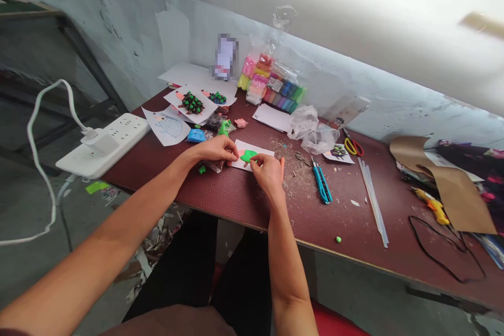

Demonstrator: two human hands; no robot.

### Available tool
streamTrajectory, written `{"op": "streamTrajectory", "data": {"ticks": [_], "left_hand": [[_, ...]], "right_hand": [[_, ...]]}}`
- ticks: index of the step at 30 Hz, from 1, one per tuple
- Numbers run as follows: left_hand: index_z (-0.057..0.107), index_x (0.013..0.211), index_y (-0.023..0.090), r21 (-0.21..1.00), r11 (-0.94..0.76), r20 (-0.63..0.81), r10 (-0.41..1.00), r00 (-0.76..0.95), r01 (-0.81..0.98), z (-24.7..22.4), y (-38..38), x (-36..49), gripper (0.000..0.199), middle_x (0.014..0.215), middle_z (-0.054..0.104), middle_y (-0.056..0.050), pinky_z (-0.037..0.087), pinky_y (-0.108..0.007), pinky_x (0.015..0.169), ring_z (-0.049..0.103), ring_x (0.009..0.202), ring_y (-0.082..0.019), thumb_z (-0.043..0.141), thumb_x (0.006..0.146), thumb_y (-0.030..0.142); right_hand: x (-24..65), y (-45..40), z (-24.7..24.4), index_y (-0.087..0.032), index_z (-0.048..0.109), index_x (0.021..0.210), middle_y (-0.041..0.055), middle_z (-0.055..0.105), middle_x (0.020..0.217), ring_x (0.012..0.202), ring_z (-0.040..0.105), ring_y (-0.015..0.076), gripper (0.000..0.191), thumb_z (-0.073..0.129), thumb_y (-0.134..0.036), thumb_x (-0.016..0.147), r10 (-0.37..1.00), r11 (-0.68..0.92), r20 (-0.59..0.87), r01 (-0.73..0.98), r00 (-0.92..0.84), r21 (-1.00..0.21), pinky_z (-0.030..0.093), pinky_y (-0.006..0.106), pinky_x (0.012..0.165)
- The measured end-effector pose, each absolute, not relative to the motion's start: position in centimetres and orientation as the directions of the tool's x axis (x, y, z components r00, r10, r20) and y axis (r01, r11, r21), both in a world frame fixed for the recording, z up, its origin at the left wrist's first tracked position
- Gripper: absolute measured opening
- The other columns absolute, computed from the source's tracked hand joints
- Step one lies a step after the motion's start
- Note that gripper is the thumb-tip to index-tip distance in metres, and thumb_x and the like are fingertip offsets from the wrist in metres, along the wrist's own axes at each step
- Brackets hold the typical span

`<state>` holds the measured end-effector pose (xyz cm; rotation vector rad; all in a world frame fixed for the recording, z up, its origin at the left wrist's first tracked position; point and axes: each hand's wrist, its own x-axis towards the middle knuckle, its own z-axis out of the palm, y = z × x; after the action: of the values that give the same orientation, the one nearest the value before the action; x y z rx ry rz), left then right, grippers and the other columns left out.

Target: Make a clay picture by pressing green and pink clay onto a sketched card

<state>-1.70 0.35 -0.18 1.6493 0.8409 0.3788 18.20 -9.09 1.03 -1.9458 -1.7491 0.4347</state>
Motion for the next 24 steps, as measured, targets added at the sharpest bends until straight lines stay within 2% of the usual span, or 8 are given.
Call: {"op": "streamTrajectory", "data": {"ticks": [2, 4, 9, 12, 15, 20, 24], "left_hand": [[0.078, 0.076, 0.012, 0.947, -0.051, -0.192, 0.700, 0.688, 0.316, -0.1, 0.3, -1.7, 0.005, 0.059, 0.071, -0.005, 0.036, -0.018, 0.044, 0.055, 0.046, -0.010, 0.076, 0.072, 0.015], [0.077, 0.074, 0.012, 0.949, -0.042, -0.197, 0.698, 0.688, 0.314, 0.0, 0.2, -1.7, 0.004, 0.060, 0.072, -0.005, 0.036, -0.018, 0.045, 0.055, 0.046, -0.009, 0.076, 0.071, 0.014], [0.076, 0.073, 0.012, 0.945, -0.004, -0.231, 0.700, 0.675, 0.327, 0.4, 0.0, -1.6, 0.004, 0.058, 0.070, -0.004, 0.035, -0.018, 0.044, 0.055, 0.044, -0.009, 0.076, 0.071, 0.014], [0.077, 0.073, 0.012, 0.941, -0.006, -0.236, 0.703, 0.670, 0.338, 0.5, 0.0, -1.6, 0.005, 0.058, 0.070, -0.004, 0.036, -0.018, 0.045, 0.055, 0.044, -0.010, 0.076, 0.070, 0.015], [0.077, 0.073, 0.011, 0.939, -0.018, -0.232, 0.704, 0.671, 0.343, 0.5, -0.1, -1.6, 0.005, 0.058, 0.070, -0.004, 0.036, -0.018, 0.046, 0.055, 0.045, -0.010, 0.076, 0.070, 0.015], [0.077, 0.073, 0.011, 0.941, -0.039, -0.214, 0.702, 0.680, 0.336, 0.4, 0.0, -1.6, 0.005, 0.058, 0.070, -0.004, 0.036, -0.018, 0.047, 0.055, 0.047, -0.010, 0.074, 0.071, 0.014], [0.078, 0.075, 0.011, 0.936, -0.051, -0.216, 0.697, 0.683, 0.347, 0.2, 0.2, -1.6, 0.007, 0.059, 0.070, -0.004, 0.035, -0.019, 0.046, 0.053, 0.046, -0.010, 0.074, 0.071, 0.016]], "right_hand": [[18.1, -9.5, 0.8, -0.027, 0.086, 0.086, 0.0010, 0.071, 0.073, 0.069, 0.060, 0.0162, 0.025, 0.062, -0.030, 0.088, 0.988, -0.047, 0.097, 0.836, 0.119, -0.546, 0.041, 0.038, 0.097], [18.0, -10.0, 0.7, -0.027, 0.086, 0.093, 0.0031, 0.074, 0.081, 0.072, 0.061, 0.0171, 0.026, 0.060, -0.027, 0.089, 0.991, -0.014, 0.106, 0.849, 0.082, -0.528, 0.043, 0.037, 0.094], [17.7, -10.8, 0.6, -0.030, 0.085, 0.108, 0.0066, 0.075, 0.095, 0.086, 0.066, 0.0210, 0.035, 0.057, -0.019, 0.092, 0.995, 0.028, 0.099, 0.916, 0.013, -0.399, 0.046, 0.035, 0.088], [17.6, -11.0, 0.5, -0.031, 0.084, 0.112, 0.0059, 0.075, 0.096, 0.086, 0.066, 0.0205, 0.036, 0.055, -0.019, 0.094, 0.995, 0.034, 0.098, 0.939, 0.000, -0.342, 0.046, 0.035, 0.091], [17.6, -11.1, 0.3, -0.030, 0.084, 0.112, 0.0045, 0.074, 0.093, 0.085, 0.066, 0.0196, 0.035, 0.056, -0.020, 0.094, 0.990, 0.067, 0.138, 0.939, -0.021, -0.337, 0.045, 0.038, 0.098], [18.0, -11.4, 0.2, -0.033, 0.084, 0.107, 0.0012, 0.072, 0.089, 0.082, 0.064, 0.0172, 0.035, 0.054, -0.018, 0.095, 0.966, 0.097, 0.260, 0.925, 0.002, -0.367, 0.032, 0.050, 0.118], [17.9, -11.6, 0.3, -0.030, 0.084, 0.108, 0.0031, 0.072, 0.091, 0.081, 0.066, 0.0173, 0.034, 0.055, -0.018, 0.095, 0.978, 0.085, 0.209, 0.934, -0.012, -0.347, 0.043, 0.043, 0.108]]}}
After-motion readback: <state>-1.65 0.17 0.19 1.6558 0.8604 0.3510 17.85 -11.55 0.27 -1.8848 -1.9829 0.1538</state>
